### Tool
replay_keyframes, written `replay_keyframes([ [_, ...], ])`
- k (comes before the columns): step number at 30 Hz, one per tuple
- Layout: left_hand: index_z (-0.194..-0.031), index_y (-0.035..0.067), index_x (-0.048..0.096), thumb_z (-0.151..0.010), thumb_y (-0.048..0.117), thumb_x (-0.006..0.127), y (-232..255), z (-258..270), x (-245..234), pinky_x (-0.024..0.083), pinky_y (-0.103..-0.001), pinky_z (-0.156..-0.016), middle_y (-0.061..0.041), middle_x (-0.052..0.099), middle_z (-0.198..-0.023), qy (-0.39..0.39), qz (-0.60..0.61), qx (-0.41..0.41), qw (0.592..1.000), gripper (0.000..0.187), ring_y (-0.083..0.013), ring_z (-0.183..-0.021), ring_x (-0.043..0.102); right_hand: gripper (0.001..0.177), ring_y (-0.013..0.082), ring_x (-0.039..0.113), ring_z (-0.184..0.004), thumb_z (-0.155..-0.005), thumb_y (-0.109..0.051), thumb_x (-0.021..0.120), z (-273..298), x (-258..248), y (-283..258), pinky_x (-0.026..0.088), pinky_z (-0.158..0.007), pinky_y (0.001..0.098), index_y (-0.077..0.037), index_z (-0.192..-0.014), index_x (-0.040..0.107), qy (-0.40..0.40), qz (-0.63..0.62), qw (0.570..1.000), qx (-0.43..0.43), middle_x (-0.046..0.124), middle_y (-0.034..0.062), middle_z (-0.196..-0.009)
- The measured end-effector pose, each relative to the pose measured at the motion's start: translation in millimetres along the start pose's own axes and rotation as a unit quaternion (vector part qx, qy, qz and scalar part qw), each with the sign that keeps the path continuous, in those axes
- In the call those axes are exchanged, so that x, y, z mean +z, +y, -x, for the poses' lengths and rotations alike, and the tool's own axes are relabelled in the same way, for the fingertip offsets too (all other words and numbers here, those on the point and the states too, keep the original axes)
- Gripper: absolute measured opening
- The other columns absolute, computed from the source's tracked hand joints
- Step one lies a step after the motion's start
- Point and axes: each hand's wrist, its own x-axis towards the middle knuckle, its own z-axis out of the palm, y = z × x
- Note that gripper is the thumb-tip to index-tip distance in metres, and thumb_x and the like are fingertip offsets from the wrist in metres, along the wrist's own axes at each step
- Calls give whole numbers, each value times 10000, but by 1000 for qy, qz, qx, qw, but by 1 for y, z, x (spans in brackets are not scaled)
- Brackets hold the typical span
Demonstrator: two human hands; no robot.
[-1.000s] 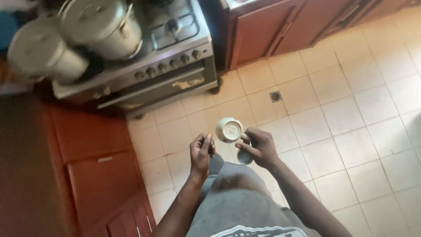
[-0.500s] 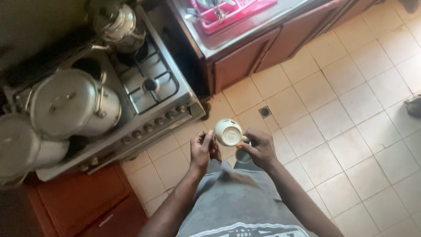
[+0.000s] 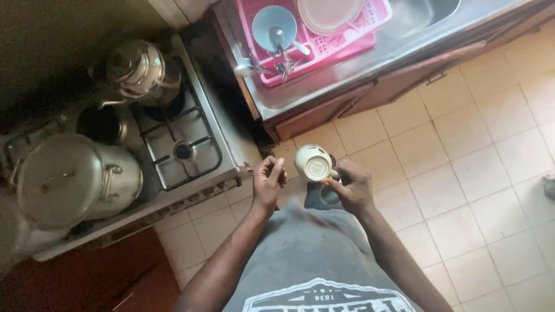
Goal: The person takes mugs and spoons from a kitchen area and sets them on a dining table.
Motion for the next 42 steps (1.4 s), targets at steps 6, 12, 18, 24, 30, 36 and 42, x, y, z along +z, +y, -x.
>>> replay_keyframes([
  [6,-814,100,576,-1032,241,646,-2,-61,61,421,-240,-542,30,570,-698,29,12,33,999,269,-58,-601,523,494,185,460,-628,-815,-479,823,-81,-47,29,358,-574,349,-46,-762,592,-51,7,996,-72,486,58,-700],
  [12,-845,92,587,-1035,243,658,6,-96,88,415,-241,-558,24,570,-690,52,34,50,997,252,-60,-602,519,441,202,525,-636,-796,-451,826,-144,-69,34,395,-583,360,-40,-827,668,-99,13,991,-93,540,65,-716],
  [18,-883,89,607,-1018,239,686,33,-133,77,461,-224,-589,34,589,-749,93,13,31,995,217,-45,-646,549,490,200,482,-624,-791,-465,835,-187,-63,46,374,-569,362,-16,-803,640,-99,2,992,-72,493,66,-700],
  [24,-892,82,616,-999,219,688,39,-182,52,467,-206,-560,32,607,-736,104,-10,22,994,188,-36,-624,562,524,177,439,-607,-782,-480,837,-216,-48,49,338,-556,363,-14,-750,599,-93,22,995,-30,468,57,-667],
  [30,-877,61,613,-1006,193,685,51,-205,44,499,-209,-575,28,609,-732,79,-54,15,995,198,-36,-640,582,480,133,496,-666,-842,-470,815,-240,-36,29,389,-602,313,-24,-818,639,-82,-16,996,10,545,29,-722],
  [36,-892,46,632,-992,173,703,51,-222,31,492,-218,-576,25,606,-728,86,-97,27,991,176,-43,-631,579,460,138,466,-668,-846,-431,824,-256,-20,41,369,-611,318,-32,-785,604,-32,1,999,18,500,22,-702],
  [42,-959,20,654,-938,123,716,60,-242,39,476,-235,-545,6,627,-784,191,-214,94,953,121,-46,-668,594,502,128,429,-674,-870,-429,828,-270,-24,50,351,-617,316,-24,-780,545,-22,27,998,47,460,12,-705],
])
